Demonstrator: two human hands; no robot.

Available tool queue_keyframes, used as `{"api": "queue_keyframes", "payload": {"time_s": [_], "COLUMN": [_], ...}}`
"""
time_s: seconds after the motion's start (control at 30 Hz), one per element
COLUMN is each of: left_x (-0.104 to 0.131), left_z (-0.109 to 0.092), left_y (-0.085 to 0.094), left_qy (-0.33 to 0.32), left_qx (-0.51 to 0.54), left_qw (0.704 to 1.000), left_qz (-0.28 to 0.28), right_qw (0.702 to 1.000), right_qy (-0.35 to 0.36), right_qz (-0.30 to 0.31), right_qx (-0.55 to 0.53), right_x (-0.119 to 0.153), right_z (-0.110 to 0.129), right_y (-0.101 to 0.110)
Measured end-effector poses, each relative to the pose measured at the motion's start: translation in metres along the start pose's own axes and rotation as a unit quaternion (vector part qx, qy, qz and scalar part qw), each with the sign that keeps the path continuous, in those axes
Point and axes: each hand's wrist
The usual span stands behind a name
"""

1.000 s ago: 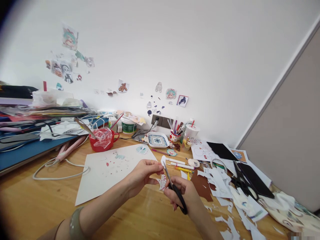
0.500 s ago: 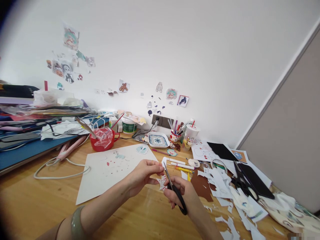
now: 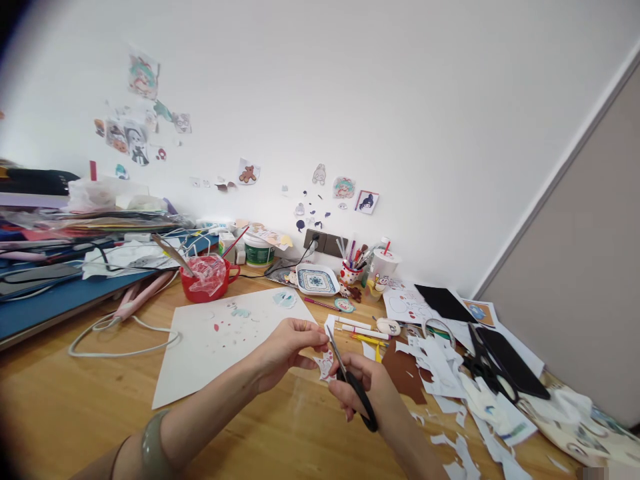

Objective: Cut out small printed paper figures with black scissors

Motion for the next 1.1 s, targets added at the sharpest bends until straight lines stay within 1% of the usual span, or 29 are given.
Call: {"api": "queue_keyframes", "payload": {"time_s": [0.17,0.37,0.57,0.63,0.8,0.9,1.0,1.1], "left_x": [-0.0034,-0.0041,-0.0036,-0.0038,-0.0044,-0.0040,-0.0034,-0.0034], "left_z": [0.0046,0.0046,0.0056,0.0068,0.0090,0.0088,0.0078,0.0069], "left_y": [0.0016,0.0016,0.0014,0.0009,-0.0006,-0.0005,0.0000,0.0005], "left_qy": [-0.006,-0.007,-0.010,-0.012,-0.019,-0.018,-0.014,-0.015], "left_qx": [-0.002,-0.001,0.006,0.010,0.015,0.015,0.019,0.026], "left_qw": [1.000,1.000,1.000,1.000,0.999,0.999,0.999,1.000], "left_qz": [-0.005,-0.001,0.005,0.006,0.028,0.032,0.026,0.008], "right_qw": [1.000,1.000,1.000,1.000,1.000,1.000,1.000,1.000], "right_qy": [-0.010,0.006,-0.020,-0.013,-0.025,-0.013,-0.012,-0.001], "right_qz": [-0.005,0.000,0.000,-0.007,0.004,-0.009,-0.001,0.003], "right_qx": [0.003,-0.001,0.000,-0.007,-0.017,-0.021,-0.022,-0.031], "right_x": [-0.0006,0.0001,-0.0019,-0.0016,0.0004,0.0009,0.0006,0.0008], "right_z": [-0.0003,-0.0003,-0.0009,0.0012,0.0059,0.0049,0.0029,0.0020], "right_y": [-0.0003,0.0005,0.0002,-0.0001,-0.0003,-0.0011,-0.0015,-0.0011]}}
Point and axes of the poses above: each hand's wrist, its own x-axis away from the middle knuckle, its own y-axis out of the back of the hand, z = x × y, and after that the axes turned 2 degrees about -x, right-handed
